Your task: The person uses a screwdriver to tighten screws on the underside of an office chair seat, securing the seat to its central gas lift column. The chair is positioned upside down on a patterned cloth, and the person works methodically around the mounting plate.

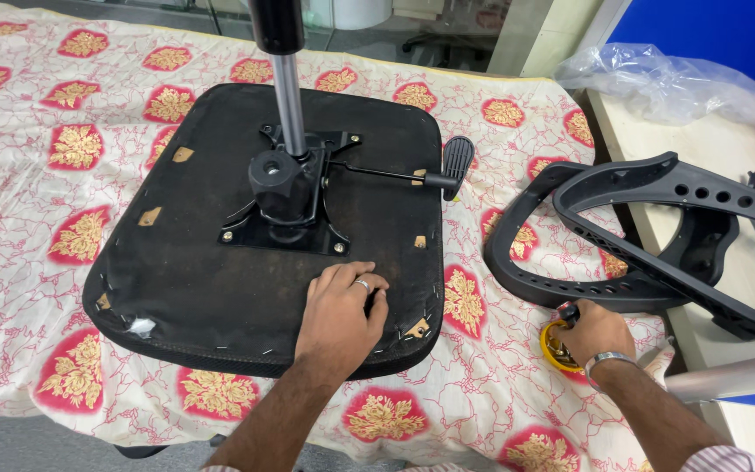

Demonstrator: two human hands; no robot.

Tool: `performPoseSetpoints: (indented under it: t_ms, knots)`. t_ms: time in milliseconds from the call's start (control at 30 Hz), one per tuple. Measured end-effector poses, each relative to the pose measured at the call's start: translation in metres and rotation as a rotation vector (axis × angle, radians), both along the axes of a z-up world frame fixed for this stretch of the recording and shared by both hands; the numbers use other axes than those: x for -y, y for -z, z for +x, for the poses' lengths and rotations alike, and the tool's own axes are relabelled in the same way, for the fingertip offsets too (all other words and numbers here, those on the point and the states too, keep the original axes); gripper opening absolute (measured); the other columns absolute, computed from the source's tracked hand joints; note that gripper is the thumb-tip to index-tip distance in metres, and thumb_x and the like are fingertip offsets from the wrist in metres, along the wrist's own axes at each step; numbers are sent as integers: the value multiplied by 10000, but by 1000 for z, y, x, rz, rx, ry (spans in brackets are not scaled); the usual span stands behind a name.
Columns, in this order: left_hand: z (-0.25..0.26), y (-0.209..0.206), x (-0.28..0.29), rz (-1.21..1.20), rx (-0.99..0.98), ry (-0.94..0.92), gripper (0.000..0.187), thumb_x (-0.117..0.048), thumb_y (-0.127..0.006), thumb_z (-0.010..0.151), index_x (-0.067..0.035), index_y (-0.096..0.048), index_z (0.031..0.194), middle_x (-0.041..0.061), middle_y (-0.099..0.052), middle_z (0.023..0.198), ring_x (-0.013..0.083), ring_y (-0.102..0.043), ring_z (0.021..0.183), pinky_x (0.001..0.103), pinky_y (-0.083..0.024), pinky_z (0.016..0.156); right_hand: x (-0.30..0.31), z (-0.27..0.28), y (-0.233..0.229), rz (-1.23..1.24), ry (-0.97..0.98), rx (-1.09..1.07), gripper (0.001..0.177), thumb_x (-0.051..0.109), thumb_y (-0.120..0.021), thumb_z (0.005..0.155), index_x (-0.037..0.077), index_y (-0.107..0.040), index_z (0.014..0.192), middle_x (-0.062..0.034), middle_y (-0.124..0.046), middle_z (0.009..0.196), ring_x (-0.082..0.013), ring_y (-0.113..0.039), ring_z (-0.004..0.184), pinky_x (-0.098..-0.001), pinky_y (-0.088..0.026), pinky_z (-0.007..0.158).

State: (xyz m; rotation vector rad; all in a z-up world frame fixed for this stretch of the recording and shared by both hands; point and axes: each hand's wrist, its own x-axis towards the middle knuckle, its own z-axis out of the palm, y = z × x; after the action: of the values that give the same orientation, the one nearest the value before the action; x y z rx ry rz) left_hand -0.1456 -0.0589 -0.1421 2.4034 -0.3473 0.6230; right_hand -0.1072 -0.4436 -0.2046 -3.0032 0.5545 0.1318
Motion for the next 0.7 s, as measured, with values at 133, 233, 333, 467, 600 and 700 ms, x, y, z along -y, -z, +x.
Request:
performPoseSetpoints:
  t_ms: [133,233,333,467,600,700]
  knots:
    - [0,1,-2,-23,-11,24,116,-161,-695,894,-98,-761,966,72,-693,1230,258,-592,1214,456,-438,1023,-1,1,9,2,60,-6,487,407,-880,779,143,-755,1168,-166,-784,1071,-352,-744,1020,-456,-597,904]
    - [0,1,-3,-37,-26,41,112,-160,-693,890,-94,-758,954,81,-688,1240,269,-583,1220,459,-434,1020,1,2,14,44,86,15,510,389,-888,772,139,-754,1195,-165,-792,1083,-342,-755,1026,-442,-600,913]
    - [-1,1,-4,-41,-34,53,114,-160,-691,891,-94,-758,956,79,-686,1242,266,-579,1221,461,-430,1030,8,6,19,106,116,53,551,378,-912,739,123,-753,1201,-161,-795,1084,-330,-762,1025,-430,-602,910]
    - [0,0,-5,-26,-93,64,128,-168,-681,903,-93,-761,968,76,-676,1255,253,-564,1246,460,-415,1055,17,12,22,125,148,80,600,381,-925,719,141,-743,1238,-158,-798,1072,-320,-762,1022,-419,-595,911]
    - [0,0,-6,-19,-144,78,144,-181,-666,924,-96,-764,986,70,-663,1273,237,-548,1274,457,-399,1087,17,15,11,79,132,83,560,403,-937,709,125,-778,1169,-146,-805,1062,-305,-766,1012,-413,-600,903]
    - [0,-3,-8,-39,-151,78,137,-175,-674,917,-95,-765,982,74,-667,1263,242,-548,1266,456,-398,1079,3,15,-13,167,168,106,463,384,-913,725,127,-798,1092,-131,-820,1027,-290,-804,928,-412,-618,875]
